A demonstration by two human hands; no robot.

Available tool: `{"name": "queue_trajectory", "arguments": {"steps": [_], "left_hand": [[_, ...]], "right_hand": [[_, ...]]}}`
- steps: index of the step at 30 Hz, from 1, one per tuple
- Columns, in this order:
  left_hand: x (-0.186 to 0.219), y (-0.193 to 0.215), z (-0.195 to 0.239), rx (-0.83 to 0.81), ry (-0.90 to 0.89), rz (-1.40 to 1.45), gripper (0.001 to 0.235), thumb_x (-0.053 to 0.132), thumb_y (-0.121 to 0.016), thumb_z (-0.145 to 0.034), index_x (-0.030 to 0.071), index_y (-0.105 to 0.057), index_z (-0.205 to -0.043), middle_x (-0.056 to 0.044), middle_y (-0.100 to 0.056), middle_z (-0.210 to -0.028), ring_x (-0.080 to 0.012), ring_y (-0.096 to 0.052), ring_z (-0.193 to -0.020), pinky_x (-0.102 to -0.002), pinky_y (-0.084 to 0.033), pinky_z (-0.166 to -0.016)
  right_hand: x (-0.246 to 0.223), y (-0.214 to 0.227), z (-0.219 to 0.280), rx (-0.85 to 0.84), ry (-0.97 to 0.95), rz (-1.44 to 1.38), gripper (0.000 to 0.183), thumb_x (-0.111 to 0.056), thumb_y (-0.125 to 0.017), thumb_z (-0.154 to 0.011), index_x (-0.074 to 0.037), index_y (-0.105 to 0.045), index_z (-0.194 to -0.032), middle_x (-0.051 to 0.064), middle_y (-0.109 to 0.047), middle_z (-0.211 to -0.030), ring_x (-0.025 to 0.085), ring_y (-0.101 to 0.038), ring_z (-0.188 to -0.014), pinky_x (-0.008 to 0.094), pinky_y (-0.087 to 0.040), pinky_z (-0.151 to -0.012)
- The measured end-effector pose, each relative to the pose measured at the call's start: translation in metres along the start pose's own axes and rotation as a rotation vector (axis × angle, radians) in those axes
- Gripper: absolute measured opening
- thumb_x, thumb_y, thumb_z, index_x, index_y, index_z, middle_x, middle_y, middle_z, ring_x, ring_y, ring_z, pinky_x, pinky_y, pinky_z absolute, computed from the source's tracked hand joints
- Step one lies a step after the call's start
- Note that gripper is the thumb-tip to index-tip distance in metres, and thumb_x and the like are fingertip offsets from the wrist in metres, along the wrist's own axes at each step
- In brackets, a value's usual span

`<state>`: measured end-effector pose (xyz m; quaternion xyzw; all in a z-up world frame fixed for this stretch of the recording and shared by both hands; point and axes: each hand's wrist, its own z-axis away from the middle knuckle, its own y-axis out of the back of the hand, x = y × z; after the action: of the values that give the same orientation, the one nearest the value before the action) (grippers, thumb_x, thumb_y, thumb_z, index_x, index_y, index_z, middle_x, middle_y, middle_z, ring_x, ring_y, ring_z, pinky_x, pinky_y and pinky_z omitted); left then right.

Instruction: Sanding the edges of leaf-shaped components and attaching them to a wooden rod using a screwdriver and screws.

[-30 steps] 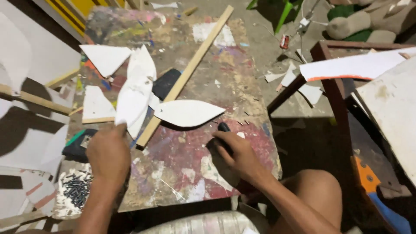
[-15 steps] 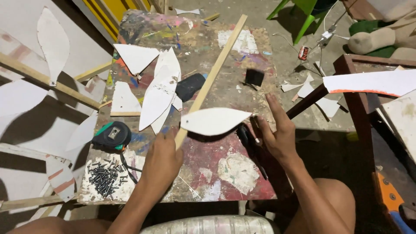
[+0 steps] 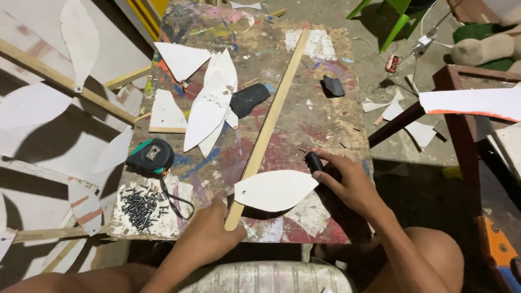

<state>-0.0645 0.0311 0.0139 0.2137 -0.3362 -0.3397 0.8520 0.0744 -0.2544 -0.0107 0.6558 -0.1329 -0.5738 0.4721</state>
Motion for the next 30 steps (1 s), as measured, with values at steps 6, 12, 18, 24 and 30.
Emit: {"name": "queue_trajectory", "arguments": {"steps": [6,12,18,24,30], "left_hand": [[-0.001,0.003,0.004,-0.066,0.002,0.414,0.062,0.016,-0.063,-0.088,0.026,-0.050,-0.147,-0.009,-0.080,-0.102,-0.0195,-0.076,-0.065,-0.031,-0.064,-0.067],[0.011,0.005,0.013,-0.021,0.147,0.724,0.042,0.019,-0.059,-0.089,0.010,-0.063,-0.130,-0.009,-0.079,-0.094,-0.0196,-0.074,-0.072,-0.030,-0.056,-0.065],[0.007,-0.002,0.004,0.062,0.086,0.756,0.035,0.039,-0.060,-0.099,0.005,-0.067,-0.100,-0.019,-0.078,-0.079,-0.0243,-0.068,-0.052,-0.033,-0.057,-0.048],[-0.001,-0.017,0.000,0.095,-0.108,0.478,0.025,0.034,-0.057,-0.105,0.010,-0.062,-0.111,-0.008,-0.071,-0.068,-0.0157,-0.069,-0.044,-0.027,-0.055,-0.039],[-0.014,-0.042,-0.020,0.101,-0.407,0.047,0.045,0.052,-0.057,-0.102,0.010,-0.075,-0.100,-0.003,-0.063,-0.055,-0.0175,-0.062,-0.047,-0.034,-0.051,-0.048]], "right_hand": [[0.004,0.002,-0.005,-0.009,-0.132,-0.017,0.051,-0.034,-0.064,-0.094,-0.024,-0.060,-0.145,0.006,-0.080,-0.102,0.023,-0.073,-0.078,0.035,-0.049,-0.068],[0.014,0.001,-0.006,0.115,-0.068,0.006,0.038,-0.023,-0.063,-0.097,-0.012,-0.065,-0.133,0.011,-0.076,-0.104,0.025,-0.072,-0.094,0.041,-0.052,-0.076],[0.002,-0.003,-0.013,0.087,-0.163,0.067,0.073,-0.046,-0.073,-0.085,-0.009,-0.054,-0.144,0.013,-0.072,-0.089,0.027,-0.068,-0.078,0.041,-0.049,-0.067],[0.002,0.004,-0.018,0.308,-0.201,-0.187,0.053,-0.007,-0.063,-0.097,0.001,-0.050,-0.148,0.029,-0.068,-0.119,0.034,-0.076,-0.074,0.041,-0.068,-0.063],[-0.022,-0.009,0.004,0.509,0.044,-0.749,0.050,-0.014,-0.055,-0.098,-0.002,-0.047,-0.146,0.008,-0.043,-0.108,0.022,-0.055,-0.101,0.029,-0.057,-0.083]]}}
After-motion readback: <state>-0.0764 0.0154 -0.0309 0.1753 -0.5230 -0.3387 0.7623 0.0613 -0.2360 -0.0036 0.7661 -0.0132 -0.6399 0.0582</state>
